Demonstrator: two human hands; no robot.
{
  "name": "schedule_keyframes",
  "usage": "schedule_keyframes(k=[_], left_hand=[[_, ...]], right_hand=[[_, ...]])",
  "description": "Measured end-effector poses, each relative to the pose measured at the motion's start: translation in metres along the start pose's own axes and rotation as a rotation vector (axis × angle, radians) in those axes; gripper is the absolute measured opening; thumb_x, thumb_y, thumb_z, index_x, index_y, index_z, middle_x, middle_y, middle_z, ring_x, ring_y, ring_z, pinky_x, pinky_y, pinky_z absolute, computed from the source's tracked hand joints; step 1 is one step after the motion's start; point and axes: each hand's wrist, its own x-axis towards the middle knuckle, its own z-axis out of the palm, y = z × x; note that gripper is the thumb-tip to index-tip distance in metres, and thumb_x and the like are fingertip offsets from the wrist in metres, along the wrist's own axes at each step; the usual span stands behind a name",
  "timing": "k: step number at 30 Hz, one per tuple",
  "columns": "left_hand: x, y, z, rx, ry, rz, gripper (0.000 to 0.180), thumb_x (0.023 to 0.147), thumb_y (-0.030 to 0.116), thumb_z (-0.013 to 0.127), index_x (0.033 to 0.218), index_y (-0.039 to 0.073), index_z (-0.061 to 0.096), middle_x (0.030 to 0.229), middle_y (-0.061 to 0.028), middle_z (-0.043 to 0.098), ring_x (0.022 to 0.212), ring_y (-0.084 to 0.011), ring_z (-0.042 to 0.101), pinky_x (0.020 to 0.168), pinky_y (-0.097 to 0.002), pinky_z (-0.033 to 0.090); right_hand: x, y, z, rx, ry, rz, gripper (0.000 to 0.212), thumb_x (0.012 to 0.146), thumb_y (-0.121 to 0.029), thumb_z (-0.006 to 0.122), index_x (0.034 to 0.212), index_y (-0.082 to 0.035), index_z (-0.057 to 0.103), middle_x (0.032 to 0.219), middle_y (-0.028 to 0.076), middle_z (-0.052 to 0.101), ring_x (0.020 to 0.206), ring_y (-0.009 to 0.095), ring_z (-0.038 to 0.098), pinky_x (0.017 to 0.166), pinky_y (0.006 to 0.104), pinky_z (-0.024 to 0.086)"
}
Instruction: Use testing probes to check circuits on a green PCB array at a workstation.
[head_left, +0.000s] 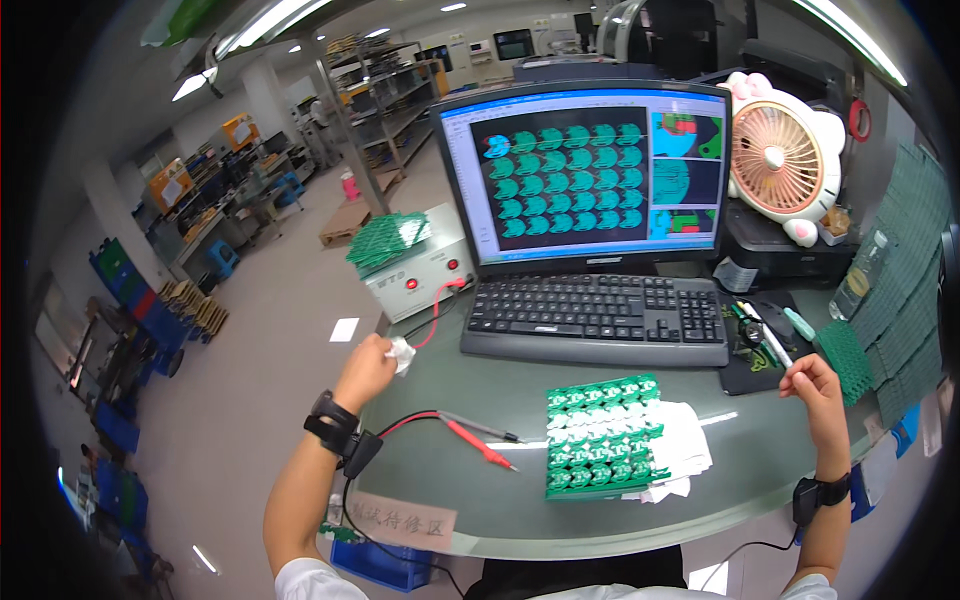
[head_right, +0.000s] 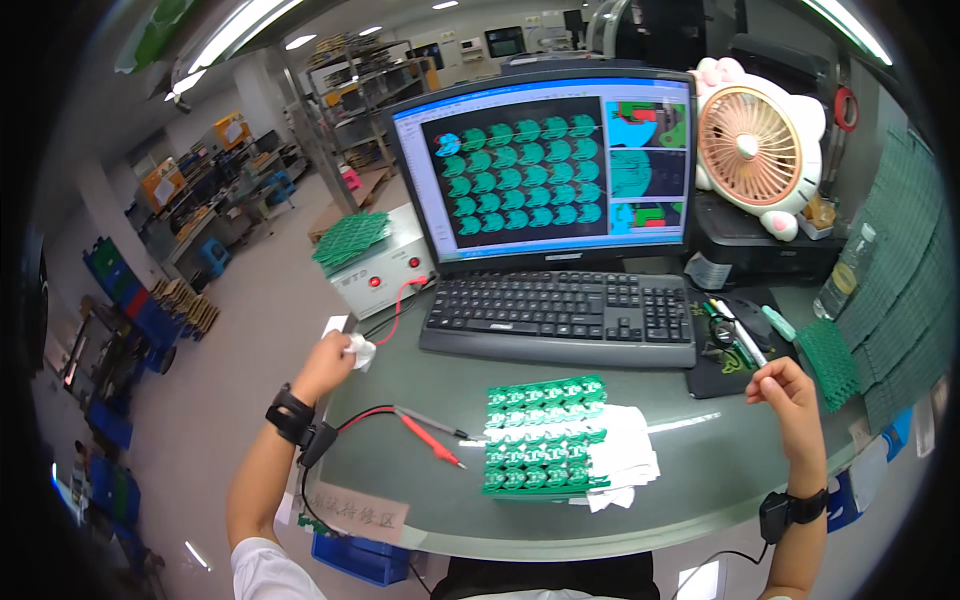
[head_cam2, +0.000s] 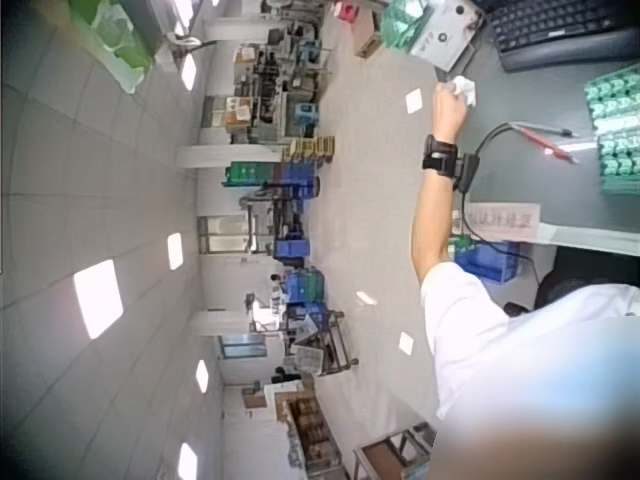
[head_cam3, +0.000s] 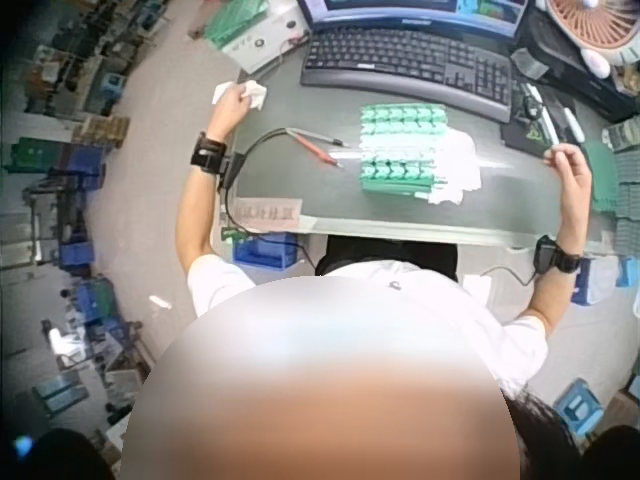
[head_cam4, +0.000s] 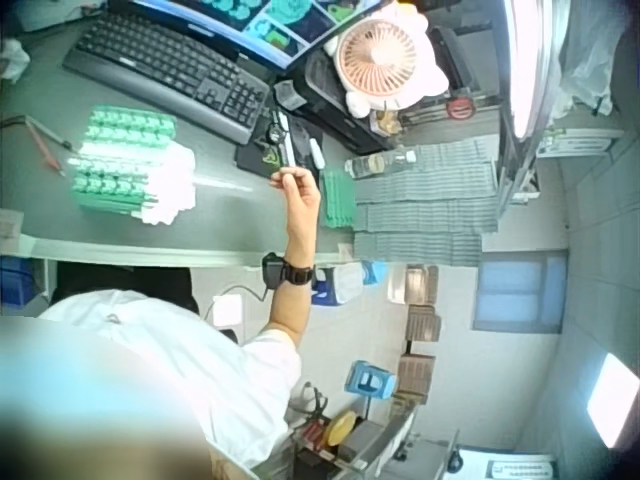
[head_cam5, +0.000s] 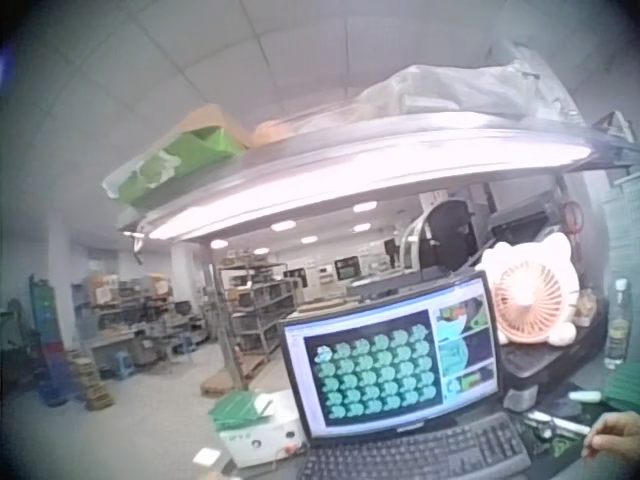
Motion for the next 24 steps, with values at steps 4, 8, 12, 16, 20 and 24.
schedule_keyframes(k=[4, 8, 12, 16, 20, 24], left_hand=[[-0.021, -0.006, -0.040, -1.098, -0.125, -0.467, 0.029, 0.094, 0.019, 0.055, 0.118, 0.004, 0.057, 0.110, -0.0052, 0.066, 0.098, -0.0144, 0.063, 0.082, -0.0324, 0.051], [-0.025, 0.016, -0.047, -1.313, -0.174, -0.380, 0.029, 0.095, 0.017, 0.054, 0.120, 0.003, 0.054, 0.114, -0.0081, 0.064, 0.101, -0.0178, 0.063, 0.090, -0.0358, 0.051], [-0.024, 0.027, -0.034, -1.317, -0.182, -0.312, 0.027, 0.095, 0.019, 0.054, 0.117, 0.003, 0.057, 0.109, -0.0058, 0.065, 0.097, -0.0155, 0.064, 0.084, -0.0326, 0.053], [-0.022, 0.038, -0.025, -1.165, 0.012, -0.252, 0.017, 0.091, 0.008, 0.046, 0.103, 0.008, 0.058, 0.085, -0.0006, 0.062, 0.071, -0.0095, 0.062, 0.057, -0.0249, 0.052], [-0.025, 0.072, -0.040, -1.119, 0.056, -0.227, 0.011, 0.092, 0.010, 0.044, 0.089, 0.010, 0.056, 0.072, 0.0008, 0.056, 0.054, -0.0033, 0.046, 0.043, -0.0180, 0.029], [-0.024, 0.124, -0.073, -1.202, -0.092, -0.095, 0.018, 0.092, 0.015, 0.045, 0.095, 0.006, 0.061, 0.074, -0.0008, 0.059, 0.060, -0.0054, 0.050, 0.050, -0.0197, 0.036]], right_hand=[[0.010, 0.005, 0.010, 0.086, -0.001, 0.016, 0.008, 0.094, -0.013, 0.054, 0.094, -0.005, 0.057, 0.083, 0.003, 0.061, 0.076, 0.010, 0.058, 0.072, 0.0224, 0.048], [0.013, -0.003, 0.028, 0.087, -0.083, -0.026, 0.009, 0.093, -0.013, 0.055, 0.093, -0.004, 0.057, 0.083, 0.004, 0.061, 0.076, 0.010, 0.059, 0.072, 0.0231, 0.048], [0.005, -0.012, 0.032, 0.056, -0.112, -0.013, 0.010, 0.093, -0.012, 0.055, 0.093, -0.003, 0.058, 0.084, 0.005, 0.062, 0.078, 0.011, 0.060, 0.073, 0.0250, 0.049], [-0.002, -0.013, 0.013, 0.004, -0.116, -0.012, 0.013, 0.094, -0.015, 0.057, 0.097, -0.002, 0.059, 0.089, 0.006, 0.064, 0.083, 0.012, 0.062, 0.076, 0.0260, 0.050], [-0.008, -0.009, -0.021, -0.048, -0.047, -0.010, 0.015, 0.096, -0.016, 0.056, 0.099, -0.001, 0.059, 0.092, 0.006, 0.064, 0.084, 0.012, 0.062, 0.077, 0.0267, 0.051], [-0.007, -0.007, -0.053, -0.074, 0.004, 0.038, 0.017, 0.097, -0.016, 0.055, 0.100, 0.000, 0.058, 0.092, 0.007, 0.064, 0.083, 0.013, 0.062, 0.078, 0.0264, 0.052]])
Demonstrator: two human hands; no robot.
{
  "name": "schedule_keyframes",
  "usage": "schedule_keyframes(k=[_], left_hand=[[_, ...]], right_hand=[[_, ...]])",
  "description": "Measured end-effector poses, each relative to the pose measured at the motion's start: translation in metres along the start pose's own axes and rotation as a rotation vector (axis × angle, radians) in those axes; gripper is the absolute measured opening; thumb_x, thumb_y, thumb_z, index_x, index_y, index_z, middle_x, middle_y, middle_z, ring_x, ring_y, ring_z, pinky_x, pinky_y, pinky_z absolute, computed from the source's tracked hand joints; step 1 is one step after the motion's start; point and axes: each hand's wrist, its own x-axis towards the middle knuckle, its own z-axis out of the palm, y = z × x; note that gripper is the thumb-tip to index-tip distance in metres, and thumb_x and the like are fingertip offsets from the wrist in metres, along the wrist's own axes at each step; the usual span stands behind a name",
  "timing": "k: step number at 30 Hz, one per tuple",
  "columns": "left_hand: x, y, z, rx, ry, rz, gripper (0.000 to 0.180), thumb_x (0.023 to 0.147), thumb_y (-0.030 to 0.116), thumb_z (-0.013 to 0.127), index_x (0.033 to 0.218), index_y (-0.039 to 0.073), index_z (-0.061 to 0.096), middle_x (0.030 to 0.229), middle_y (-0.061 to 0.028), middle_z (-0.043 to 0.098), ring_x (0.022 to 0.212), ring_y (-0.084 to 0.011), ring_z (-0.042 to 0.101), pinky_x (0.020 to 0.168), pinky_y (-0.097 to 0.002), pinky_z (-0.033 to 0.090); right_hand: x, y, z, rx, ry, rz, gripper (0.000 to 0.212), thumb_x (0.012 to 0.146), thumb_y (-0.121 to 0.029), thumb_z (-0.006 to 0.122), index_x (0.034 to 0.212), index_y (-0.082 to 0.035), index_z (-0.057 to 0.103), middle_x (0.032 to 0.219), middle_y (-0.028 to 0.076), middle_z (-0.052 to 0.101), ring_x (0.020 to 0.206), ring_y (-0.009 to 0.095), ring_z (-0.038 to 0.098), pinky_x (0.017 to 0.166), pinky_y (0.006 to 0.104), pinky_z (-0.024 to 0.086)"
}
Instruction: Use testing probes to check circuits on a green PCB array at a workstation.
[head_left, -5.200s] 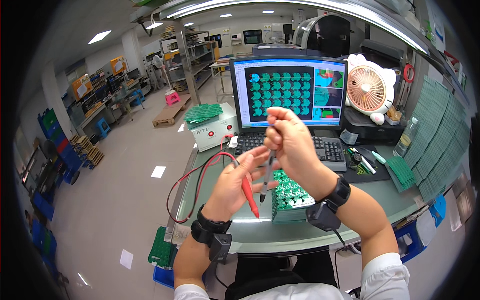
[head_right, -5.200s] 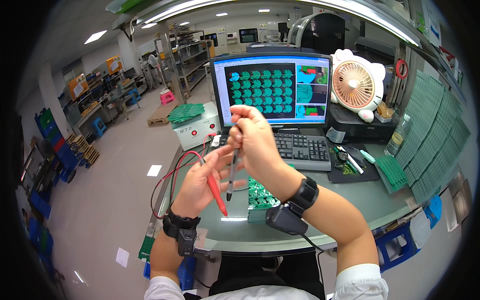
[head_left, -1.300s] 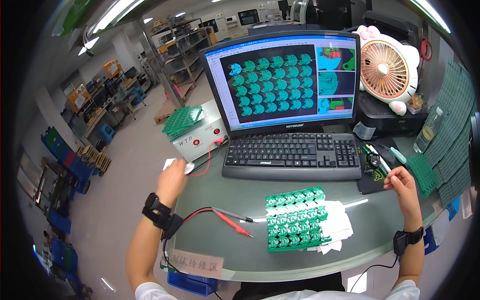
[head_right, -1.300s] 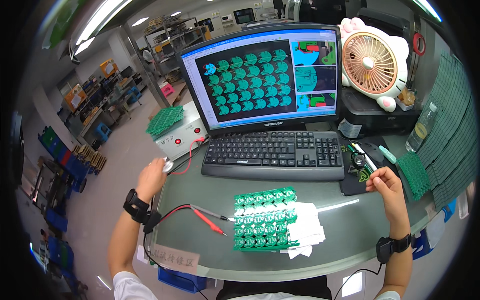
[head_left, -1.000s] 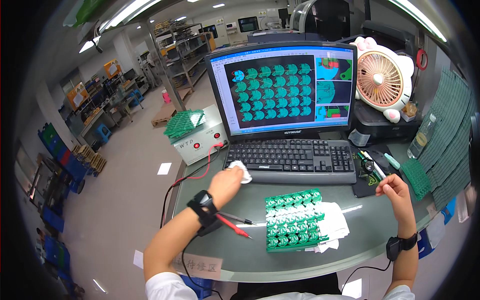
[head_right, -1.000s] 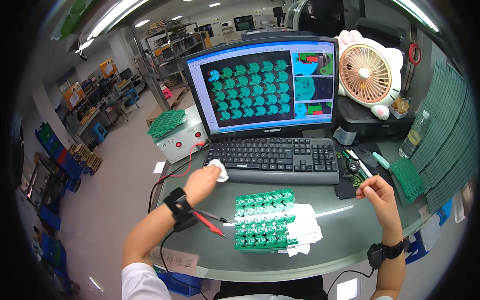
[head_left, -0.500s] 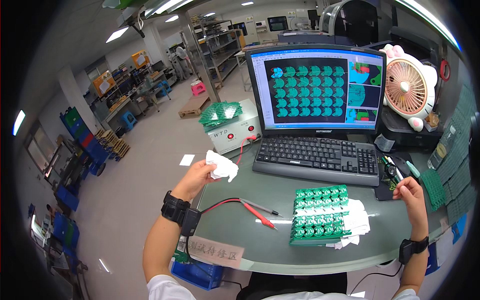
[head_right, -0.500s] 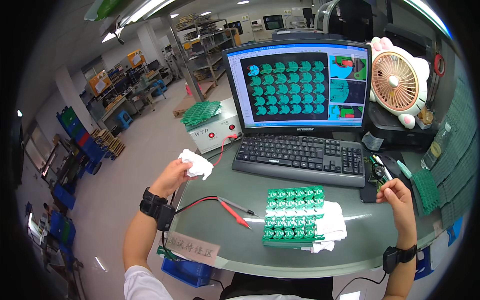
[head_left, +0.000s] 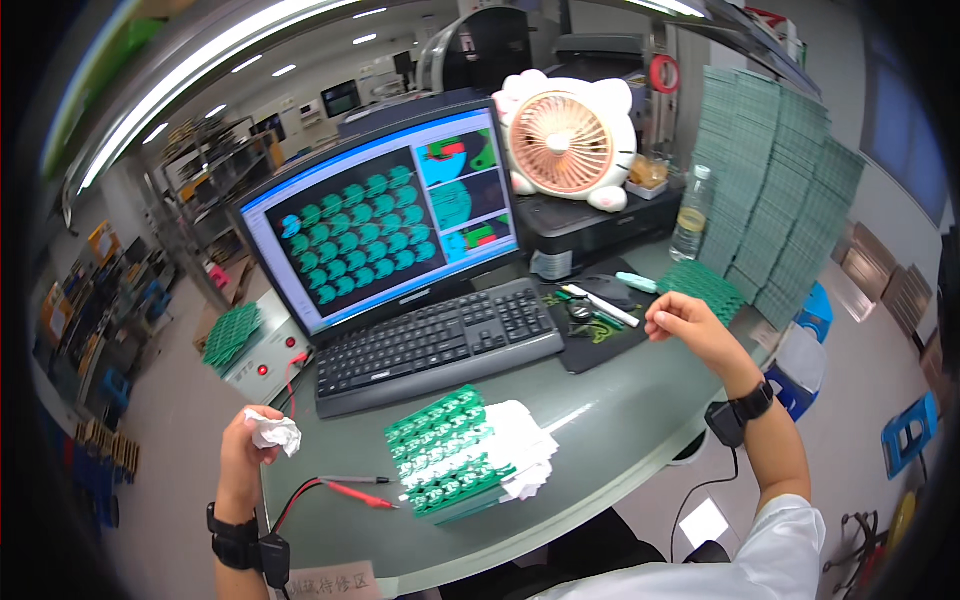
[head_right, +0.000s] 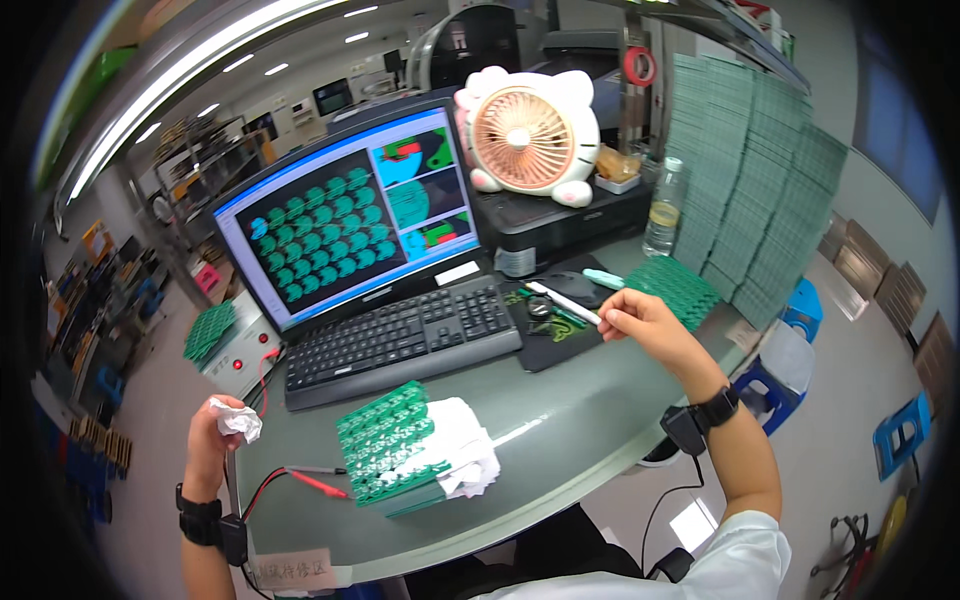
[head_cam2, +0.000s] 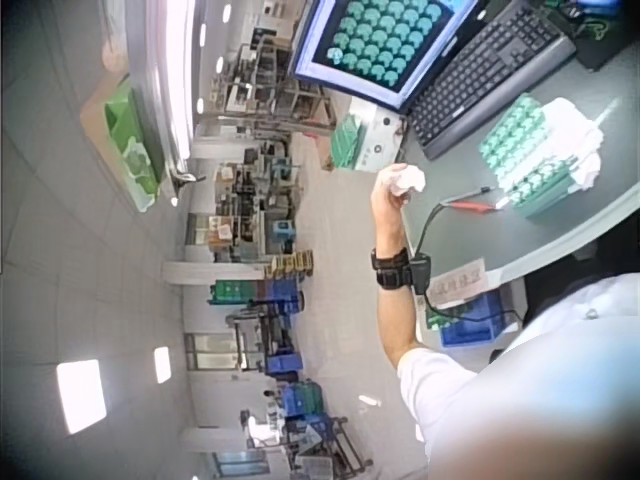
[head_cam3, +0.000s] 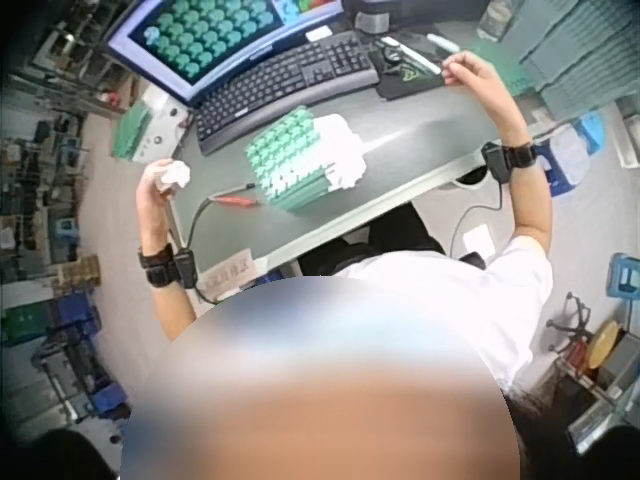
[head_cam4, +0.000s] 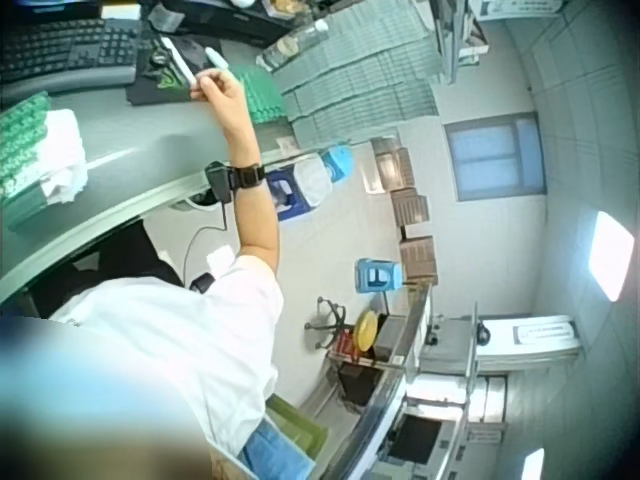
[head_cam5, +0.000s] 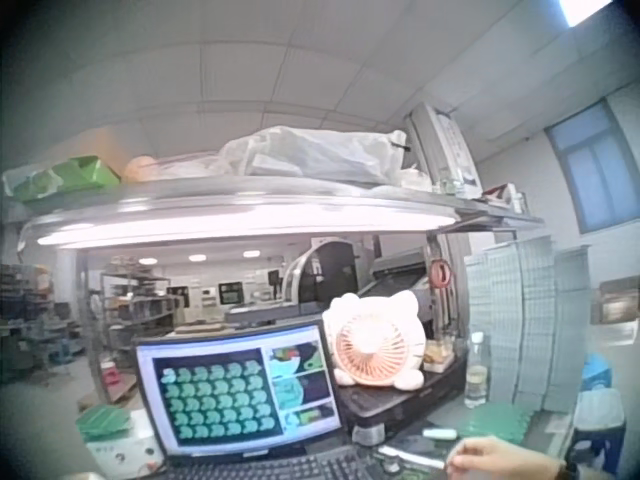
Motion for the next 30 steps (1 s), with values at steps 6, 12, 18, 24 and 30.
schedule_keyframes(k=[6, 12, 18, 24, 30], left_hand=[[-0.006, 0.031, 0.055, 0.139, -0.065, 0.179, 0.032, 0.087, 0.011, 0.065, 0.116, 0.000, 0.057, 0.095, -0.0034, 0.063, 0.083, -0.0081, 0.059, 0.072, -0.0208, 0.047], [-0.012, 0.010, 0.059, 0.102, 0.076, 0.002, 0.020, 0.092, 0.008, 0.054, 0.111, 0.003, 0.053, 0.091, -0.0040, 0.061, 0.077, -0.0092, 0.060, 0.066, -0.0225, 0.049], [-0.050, 0.009, 0.085, 0.076, 0.042, 0.054, 0.009, 0.098, 0.008, 0.044, 0.101, 0.005, 0.053, 0.082, -0.0023, 0.057, 0.066, -0.0064, 0.056, 0.048, -0.0177, 0.042], [-0.054, 0.036, 0.153, 0.262, 0.001, 0.181, 0.004, 0.097, 0.006, 0.049, 0.100, 0.005, 0.050, 0.071, 0.0017, 0.051, 0.054, -0.0042, 0.046, 0.048, -0.0188, 0.039], [-0.071, 0.046, 0.246, 0.637, -0.342, 0.463, 0.020, 0.089, 0.006, 0.063, 0.101, 0.003, 0.047, 0.073, -0.0069, 0.060, 0.062, -0.0116, 0.060, 0.055, -0.0250, 0.047]], right_hand=[[-0.013, 0.014, -0.035, -0.018, 0.069, 0.064, 0.019, 0.096, -0.019, 0.055, 0.101, 0.000, 0.059, 0.092, 0.007, 0.064, 0.084, 0.013, 0.062, 0.079, 0.0270, 0.051], [-0.050, 0.029, -0.045, 0.058, 0.079, 0.059, 0.018, 0.097, -0.019, 0.055, 0.101, -0.002, 0.059, 0.094, 0.006, 0.064, 0.086, 0.012, 0.062, 0.080, 0.0270, 0.051], [-0.093, 0.026, -0.028, 0.191, 0.045, 0.047, 0.013, 0.095, -0.014, 0.056, 0.098, -0.001, 0.060, 0.093, 0.006, 0.063, 0.087, 0.013, 0.062, 0.081, 0.0289, 0.051], [-0.095, -0.007, 0.039, 0.190, -0.404, -0.085, 0.020, 0.098, -0.017, 0.054, 0.109, -0.001, 0.057, 0.097, 0.005, 0.062, 0.089, 0.012, 0.061, 0.082, 0.0277, 0.050], [-0.093, -0.044, 0.109, 0.252, -0.503, -0.269, 0.033, 0.096, -0.017, 0.058, 0.123, -0.002, 0.046, 0.110, 0.005, 0.055, 0.088, 0.010, 0.061, 0.077, 0.0261, 0.051]])
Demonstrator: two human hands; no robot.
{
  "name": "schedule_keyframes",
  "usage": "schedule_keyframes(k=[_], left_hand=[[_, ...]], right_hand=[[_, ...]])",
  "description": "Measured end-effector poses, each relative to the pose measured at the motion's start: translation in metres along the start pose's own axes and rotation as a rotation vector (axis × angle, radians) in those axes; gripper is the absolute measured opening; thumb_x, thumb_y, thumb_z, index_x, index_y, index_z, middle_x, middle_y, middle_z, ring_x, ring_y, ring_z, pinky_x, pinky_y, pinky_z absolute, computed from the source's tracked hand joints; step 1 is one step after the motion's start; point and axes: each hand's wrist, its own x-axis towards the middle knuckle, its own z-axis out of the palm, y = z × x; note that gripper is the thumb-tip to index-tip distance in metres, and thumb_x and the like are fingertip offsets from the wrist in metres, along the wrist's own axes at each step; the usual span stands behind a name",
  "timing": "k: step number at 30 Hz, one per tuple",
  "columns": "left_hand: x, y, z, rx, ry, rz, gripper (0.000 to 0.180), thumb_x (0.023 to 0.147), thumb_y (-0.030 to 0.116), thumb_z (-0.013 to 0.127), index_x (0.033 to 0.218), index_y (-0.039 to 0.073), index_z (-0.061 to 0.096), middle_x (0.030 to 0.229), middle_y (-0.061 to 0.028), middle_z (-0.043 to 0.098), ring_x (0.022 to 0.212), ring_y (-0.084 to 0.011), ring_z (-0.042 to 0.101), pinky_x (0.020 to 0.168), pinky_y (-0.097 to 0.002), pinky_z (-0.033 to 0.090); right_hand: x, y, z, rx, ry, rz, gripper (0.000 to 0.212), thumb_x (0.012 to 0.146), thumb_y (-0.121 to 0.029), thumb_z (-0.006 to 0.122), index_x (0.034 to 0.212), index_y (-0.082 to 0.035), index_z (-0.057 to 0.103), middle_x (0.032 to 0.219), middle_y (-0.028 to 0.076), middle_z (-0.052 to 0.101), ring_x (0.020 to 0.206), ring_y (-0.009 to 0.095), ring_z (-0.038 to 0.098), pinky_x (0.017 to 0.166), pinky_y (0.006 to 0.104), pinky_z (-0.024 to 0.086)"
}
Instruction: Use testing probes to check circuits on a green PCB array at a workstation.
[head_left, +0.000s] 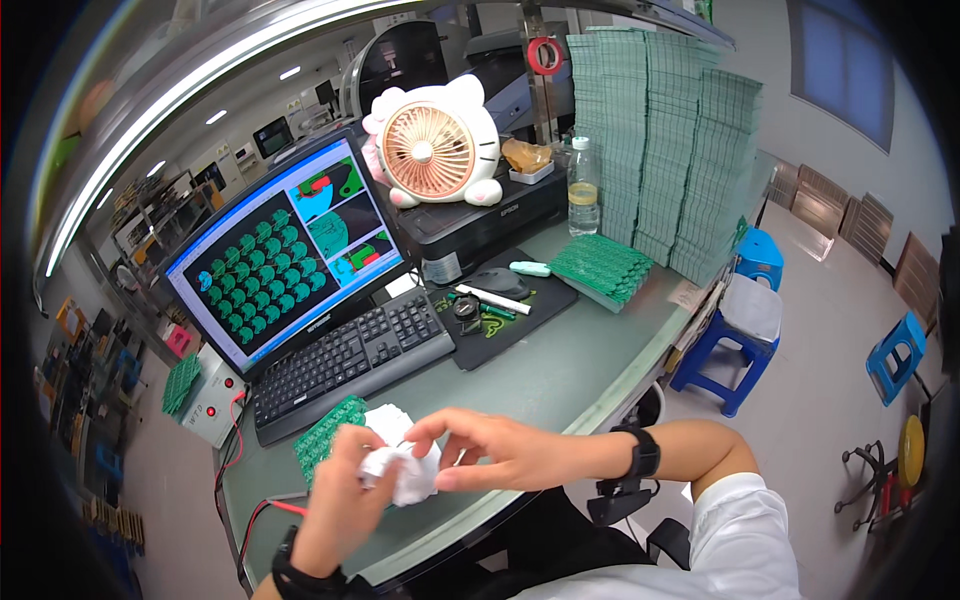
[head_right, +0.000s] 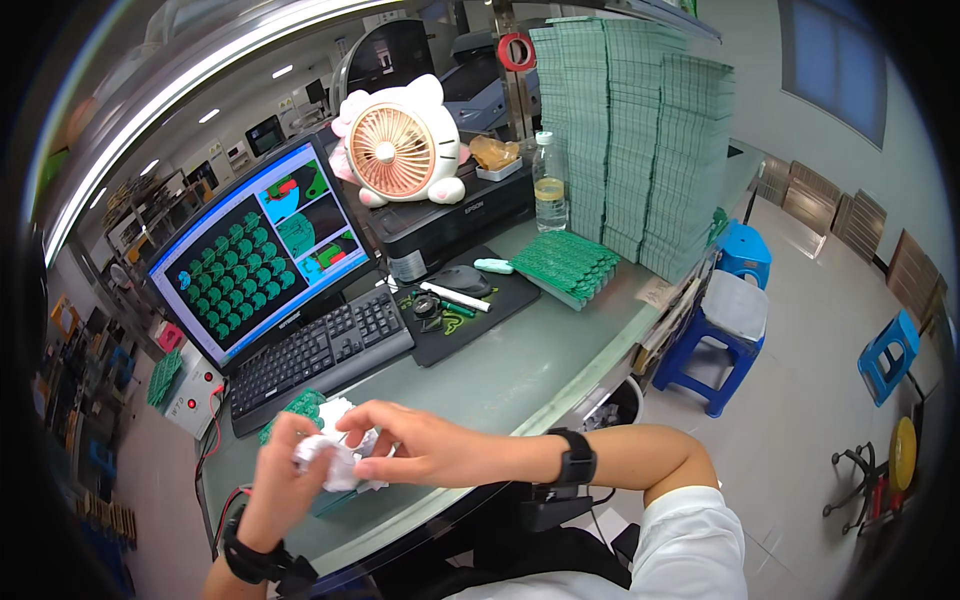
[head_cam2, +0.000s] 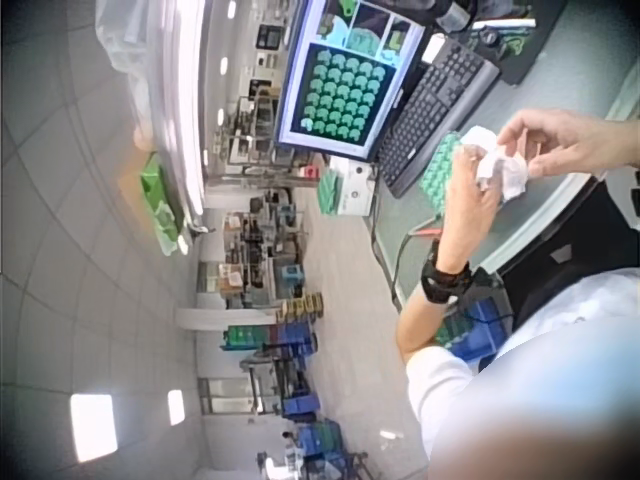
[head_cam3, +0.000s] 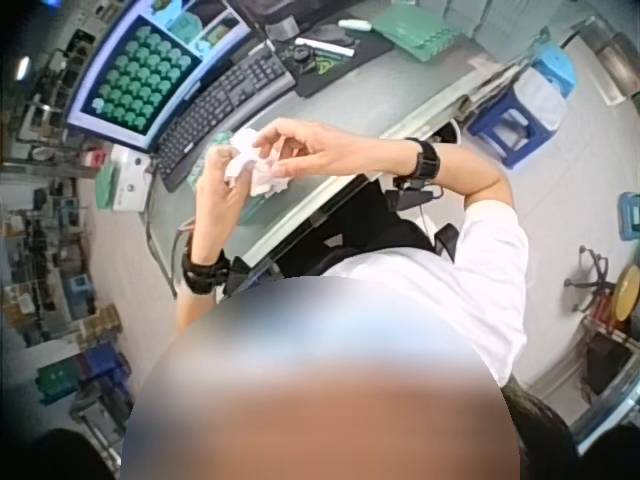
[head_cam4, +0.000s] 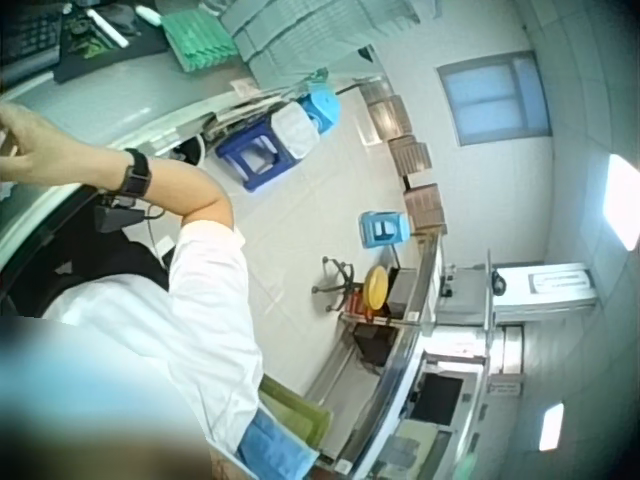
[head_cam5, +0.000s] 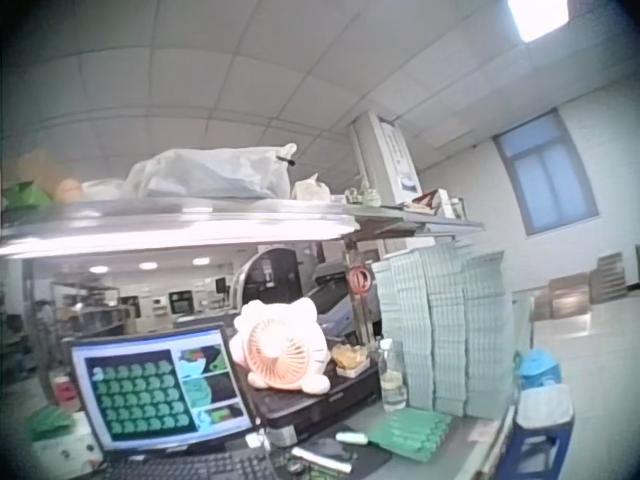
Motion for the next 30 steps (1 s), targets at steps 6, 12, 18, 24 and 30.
schedule_keyframes(k=[6, 12, 18, 24, 30], left_hand=[[0.009, 0.020, 0.025, -0.198, -0.109, -0.026, 0.022, 0.088, 0.007, 0.065, 0.098, 0.002, 0.047, 0.078, -0.0119, 0.067, 0.068, -0.0131, 0.065, 0.058, -0.0256, 0.048], [0.000, 0.005, 0.028, -0.593, -0.199, -0.184, 0.024, 0.089, 0.002, 0.061, 0.108, 0.001, 0.047, 0.092, -0.0098, 0.065, 0.073, -0.0112, 0.062, 0.061, -0.0213, 0.047], [-0.081, -0.032, -0.015, -0.241, 0.133, 0.099, 0.036, 0.089, 0.003, 0.059, 0.123, 0.003, 0.049, 0.116, -0.0156, 0.056, 0.085, -0.0268, 0.059, 0.081, -0.0385, 0.047], [-0.163, -0.093, -0.008, 0.283, 0.329, -0.059, 0.031, 0.079, -0.004, 0.061, 0.109, 0.002, 0.058, 0.108, -0.0183, 0.058, 0.097, -0.0345, 0.056, 0.085, -0.0432, 0.045], [-0.193, -0.121, 0.011, 0.408, 0.443, -0.187, 0.027, 0.080, 0.001, 0.060, 0.106, 0.002, 0.060, 0.107, -0.0176, 0.059, 0.101, -0.0357, 0.055, 0.091, -0.0458, 0.041]], right_hand=[[0.000, 0.000, -0.001, 0.260, 0.041, 0.086, 0.030, 0.093, -0.013, 0.062, 0.116, -0.003, 0.047, 0.103, 0.005, 0.055, 0.081, 0.008, 0.061, 0.070, 0.0236, 0.050], [0.002, 0.003, -0.011, 0.255, -0.051, 0.145, 0.029, 0.093, -0.007, 0.058, 0.120, -0.004, 0.047, 0.096, 0.005, 0.056, 0.080, 0.009, 0.061, 0.066, 0.0239, 0.049], [0.035, 0.014, -0.096, -0.215, 0.215, -0.072, 0.024, 0.084, 0.008, 0.048, 0.097, -0.003, 0.064, 0.094, 0.001, 0.054, 0.077, 0.008, 0.057, 0.063, 0.0234, 0.047], [0.096, 0.053, -0.198, -0.342, 0.553, 0.279, 0.020, 0.086, -0.007, 0.055, 0.100, -0.001, 0.068, 0.085, 0.005, 0.067, 0.074, 0.010, 0.064, 0.066, 0.0252, 0.054], [0.160, 0.094, -0.212, -0.532, 0.453, 0.344, 0.020, 0.087, -0.007, 0.057, 0.101, 0.001, 0.069, 0.083, 0.007, 0.069, 0.074, 0.012, 0.066, 0.070, 0.0268, 0.056]])
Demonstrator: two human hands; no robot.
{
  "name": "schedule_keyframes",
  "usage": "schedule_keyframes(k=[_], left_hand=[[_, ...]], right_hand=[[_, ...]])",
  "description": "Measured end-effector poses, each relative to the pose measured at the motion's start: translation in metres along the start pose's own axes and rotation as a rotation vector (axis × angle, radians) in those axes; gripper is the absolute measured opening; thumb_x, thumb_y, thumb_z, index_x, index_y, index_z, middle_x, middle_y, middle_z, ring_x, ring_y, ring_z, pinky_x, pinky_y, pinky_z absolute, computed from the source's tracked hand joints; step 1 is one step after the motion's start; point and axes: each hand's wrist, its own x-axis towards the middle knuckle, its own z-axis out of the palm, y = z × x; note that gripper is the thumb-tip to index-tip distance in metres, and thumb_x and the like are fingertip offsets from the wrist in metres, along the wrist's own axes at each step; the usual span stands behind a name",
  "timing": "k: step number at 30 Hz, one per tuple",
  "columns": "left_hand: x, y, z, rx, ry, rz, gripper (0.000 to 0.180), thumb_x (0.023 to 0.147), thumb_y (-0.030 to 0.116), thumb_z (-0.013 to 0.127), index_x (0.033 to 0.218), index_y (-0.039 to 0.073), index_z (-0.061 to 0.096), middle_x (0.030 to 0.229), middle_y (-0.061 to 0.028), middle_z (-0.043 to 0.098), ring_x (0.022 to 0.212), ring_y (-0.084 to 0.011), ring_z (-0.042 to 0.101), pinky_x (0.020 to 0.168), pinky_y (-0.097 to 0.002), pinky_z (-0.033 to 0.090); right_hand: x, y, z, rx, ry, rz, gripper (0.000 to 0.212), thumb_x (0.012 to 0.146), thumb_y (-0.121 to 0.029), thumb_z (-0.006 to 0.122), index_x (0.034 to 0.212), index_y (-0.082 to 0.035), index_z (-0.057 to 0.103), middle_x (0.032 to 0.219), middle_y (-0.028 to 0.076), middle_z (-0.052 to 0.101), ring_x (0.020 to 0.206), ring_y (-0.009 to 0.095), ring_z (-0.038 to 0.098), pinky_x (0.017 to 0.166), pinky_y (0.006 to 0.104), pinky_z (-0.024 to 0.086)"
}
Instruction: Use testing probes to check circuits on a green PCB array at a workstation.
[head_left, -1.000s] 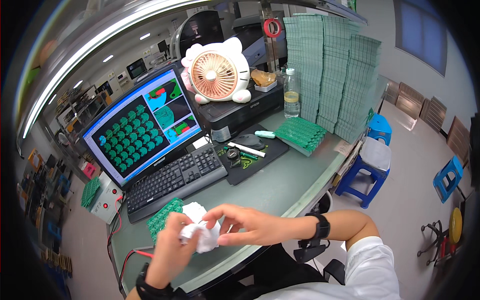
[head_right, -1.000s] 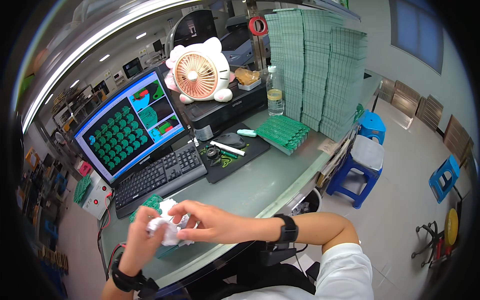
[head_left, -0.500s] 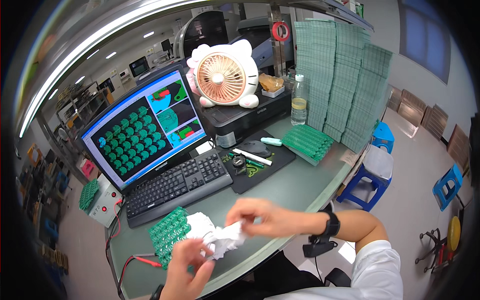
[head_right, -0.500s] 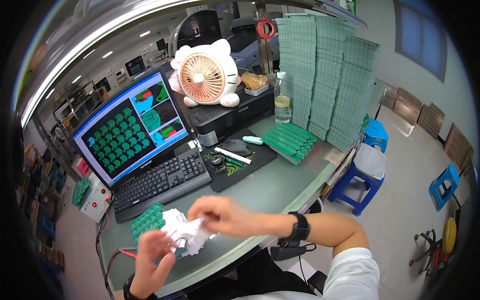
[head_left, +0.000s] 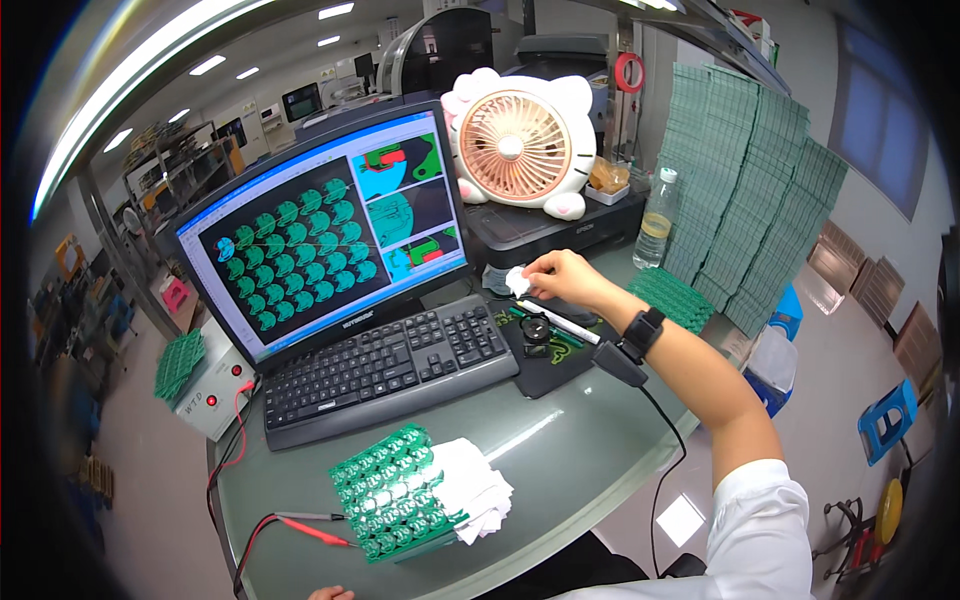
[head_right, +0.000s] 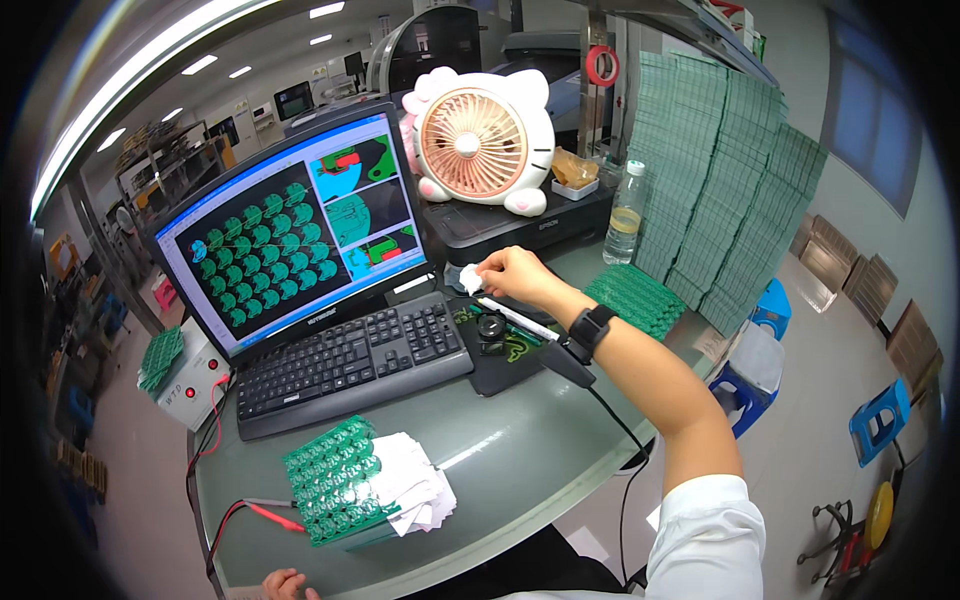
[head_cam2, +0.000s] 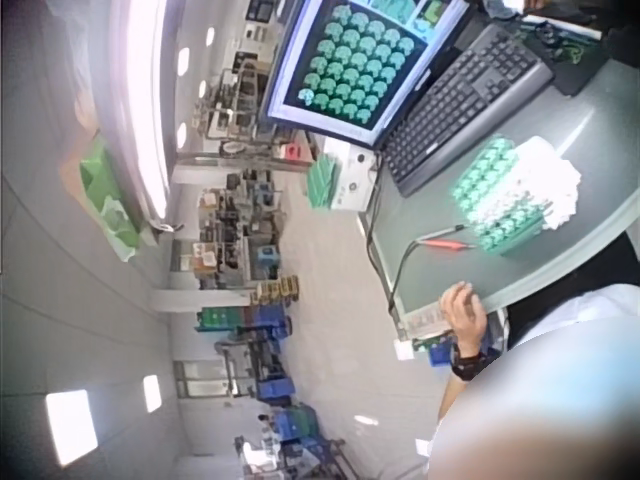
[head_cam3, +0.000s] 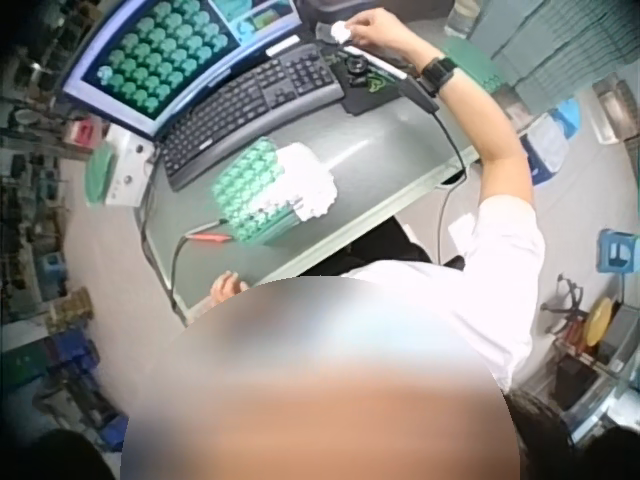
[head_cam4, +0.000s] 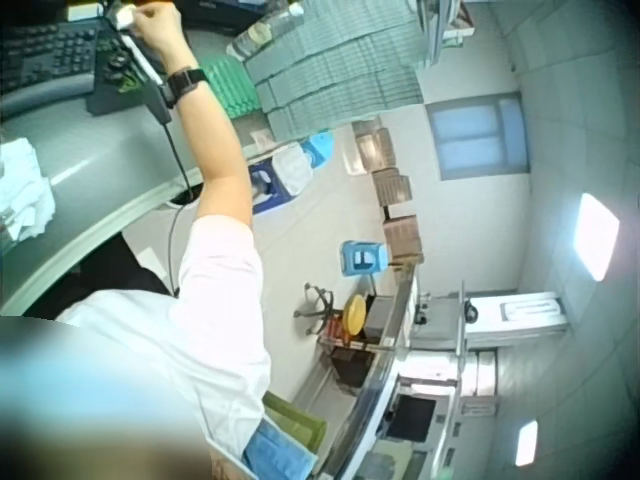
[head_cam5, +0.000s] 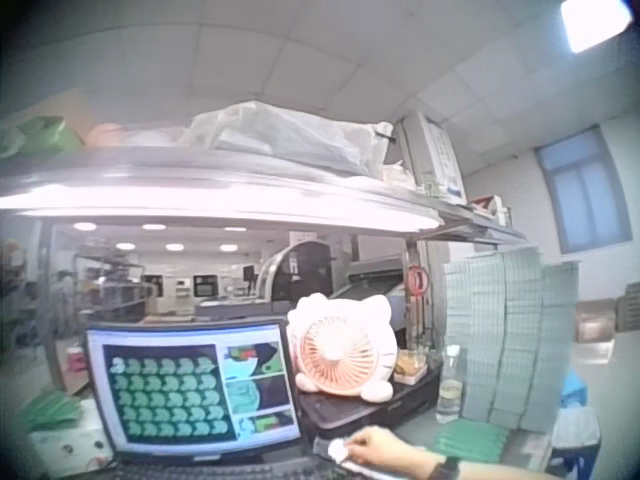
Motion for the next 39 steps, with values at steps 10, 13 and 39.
schedule_keyframes(k=[10, 13, 39], left_hand=[[0.004, 0.004, 0.005, 0.061, -0.012, 0.014, 0.015, 0.081, 0.000, 0.060, 0.095, 0.002, 0.064, 0.100, -0.0163, 0.063, 0.096, -0.0351, 0.057, 0.090, -0.0461, 0.042], [0.006, 0.004, 0.008, 0.061, -0.025, 0.051, 0.014, 0.081, 0.001, 0.061, 0.095, 0.003, 0.065, 0.100, -0.0164, 0.063, 0.095, -0.0353, 0.058, 0.089, -0.0462, 0.043], [0.012, 0.008, 0.008, 0.154, -0.139, 0.115, 0.014, 0.080, 0.005, 0.060, 0.094, 0.003, 0.065, 0.099, -0.0182, 0.062, 0.092, -0.0364, 0.058, 0.085, -0.0465, 0.044]], right_hand=[[-0.090, -0.003, -0.040, -0.042, 0.076, -0.069, 0.019, 0.085, -0.005, 0.057, 0.103, -0.002, 0.062, 0.099, 0.006, 0.065, 0.089, 0.013, 0.060, 0.078, 0.0275, 0.048], [-0.161, 0.014, -0.050, 0.419, 0.034, 0.094, 0.022, 0.092, -0.010, 0.058, 0.113, -0.006, 0.055, 0.104, 0.001, 0.063, 0.092, 0.009, 0.058, 0.081, 0.0265, 0.047], [-0.252, 0.047, 0.008, -0.752, 0.096, -0.281, 0.026, 0.082, -0.007, 0.058, 0.104, -0.013, 0.069, 0.095, 0.007, 0.063, 0.091, 0.025, 0.059, 0.080, 0.0334, 0.050]])
